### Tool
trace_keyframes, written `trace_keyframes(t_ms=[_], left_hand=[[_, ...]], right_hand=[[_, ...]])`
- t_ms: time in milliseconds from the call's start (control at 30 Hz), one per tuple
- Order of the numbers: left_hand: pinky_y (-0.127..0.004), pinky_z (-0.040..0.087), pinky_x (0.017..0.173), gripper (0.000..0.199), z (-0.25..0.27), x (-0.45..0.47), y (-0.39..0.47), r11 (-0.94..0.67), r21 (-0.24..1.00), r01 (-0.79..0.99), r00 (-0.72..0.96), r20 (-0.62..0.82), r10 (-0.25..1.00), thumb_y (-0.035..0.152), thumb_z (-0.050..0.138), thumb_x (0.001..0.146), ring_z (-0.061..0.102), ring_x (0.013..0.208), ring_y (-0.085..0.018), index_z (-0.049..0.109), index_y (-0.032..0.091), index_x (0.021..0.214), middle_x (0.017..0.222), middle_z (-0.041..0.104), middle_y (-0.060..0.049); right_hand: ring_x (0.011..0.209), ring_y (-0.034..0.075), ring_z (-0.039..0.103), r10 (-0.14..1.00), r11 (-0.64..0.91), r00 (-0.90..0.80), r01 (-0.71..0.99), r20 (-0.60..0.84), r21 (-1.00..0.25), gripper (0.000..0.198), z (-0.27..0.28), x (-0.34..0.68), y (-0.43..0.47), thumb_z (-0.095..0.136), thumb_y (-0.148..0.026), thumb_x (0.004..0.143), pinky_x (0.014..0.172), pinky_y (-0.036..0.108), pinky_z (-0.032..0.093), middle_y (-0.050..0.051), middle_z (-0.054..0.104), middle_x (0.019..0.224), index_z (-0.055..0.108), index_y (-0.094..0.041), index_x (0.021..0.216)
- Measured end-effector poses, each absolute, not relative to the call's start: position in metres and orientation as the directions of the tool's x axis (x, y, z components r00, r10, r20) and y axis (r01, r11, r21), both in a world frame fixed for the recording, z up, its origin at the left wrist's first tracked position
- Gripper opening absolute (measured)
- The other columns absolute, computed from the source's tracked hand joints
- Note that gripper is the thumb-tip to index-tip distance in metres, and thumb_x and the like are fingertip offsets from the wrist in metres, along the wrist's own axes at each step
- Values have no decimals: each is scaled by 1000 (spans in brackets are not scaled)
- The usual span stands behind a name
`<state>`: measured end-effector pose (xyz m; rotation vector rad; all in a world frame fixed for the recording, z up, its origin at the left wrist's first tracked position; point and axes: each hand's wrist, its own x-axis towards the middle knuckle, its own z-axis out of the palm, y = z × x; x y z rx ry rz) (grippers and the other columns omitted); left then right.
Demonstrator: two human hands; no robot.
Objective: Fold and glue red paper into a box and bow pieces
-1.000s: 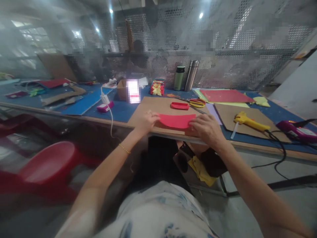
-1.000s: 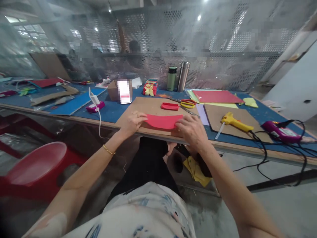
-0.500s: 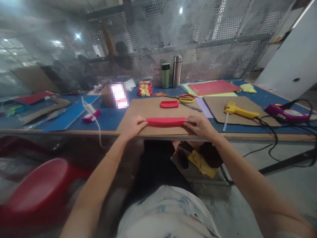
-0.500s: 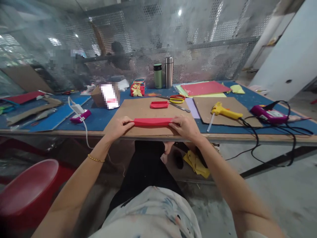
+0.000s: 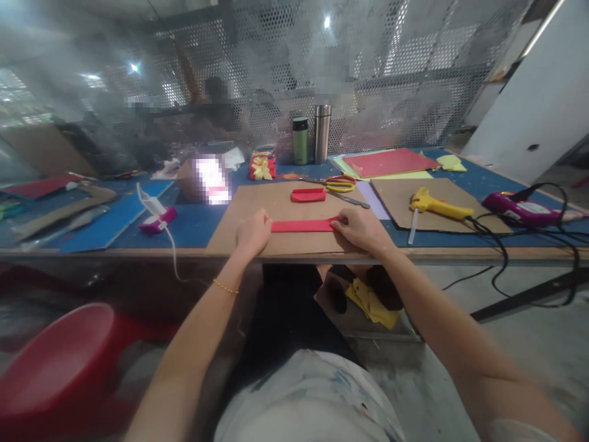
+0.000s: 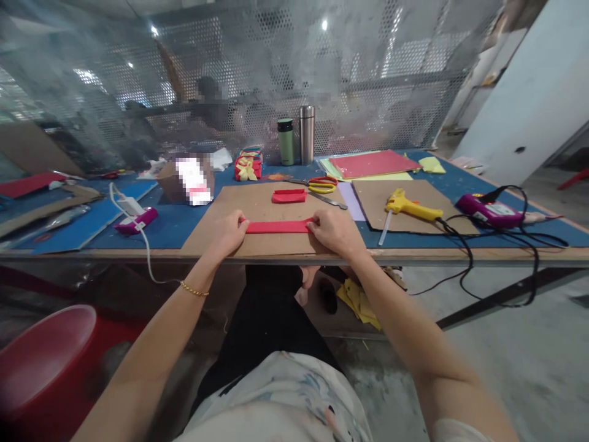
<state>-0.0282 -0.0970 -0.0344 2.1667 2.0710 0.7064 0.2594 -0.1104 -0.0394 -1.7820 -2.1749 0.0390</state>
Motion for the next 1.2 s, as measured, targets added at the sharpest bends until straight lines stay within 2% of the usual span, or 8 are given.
trace_keyframes(t_ms=[167,467,733,933,1100,1200], left_hand=[[-40,49,81,14,-32,-29,-98,-77,315,946,-7,257,966,29,55,101,67,84,-28,62,23,91,90,74,-11],[-38,48,77,15,-44,-36,-89,-106,314,943,1,317,948,31,56,100,63,74,-25,60,25,87,75,67,-6],[-37,44,70,17,-46,-40,-84,-117,339,934,1,323,947,32,61,97,57,68,-23,57,25,82,72,65,-5],[-37,49,75,21,-48,-41,-89,-57,466,883,-109,323,940,35,75,91,63,76,-23,57,24,90,77,68,-4],[-42,51,81,5,-47,-43,-97,-44,515,856,-104,254,962,24,61,98,68,85,-26,57,24,96,86,72,-8],[-41,51,80,4,-50,-46,-97,-70,507,859,-79,265,961,22,60,97,68,85,-25,57,24,97,88,73,-8]], right_hand=[[94,27,73,963,195,-151,962,223,-191,28,-35,256,-114,60,-37,104,71,33,40,16,82,102,79,-17,98],[89,27,73,958,188,-142,967,248,-171,28,-39,256,-111,57,-36,104,68,33,40,15,81,95,75,-19,90],[82,26,72,949,191,-141,969,282,-156,27,-42,254,-109,57,-34,102,65,33,40,14,81,90,75,-20,87],[82,27,72,948,193,-146,970,281,-148,28,-44,255,-111,58,-35,102,65,34,39,14,80,89,74,-20,86],[80,26,71,933,230,-181,965,311,-129,27,-52,260,-109,59,-36,101,66,34,39,13,80,87,74,-21,85],[78,26,70,919,256,-204,959,336,-118,27,-55,262,-108,57,-36,102,64,35,38,12,78,84,73,-22,84]])
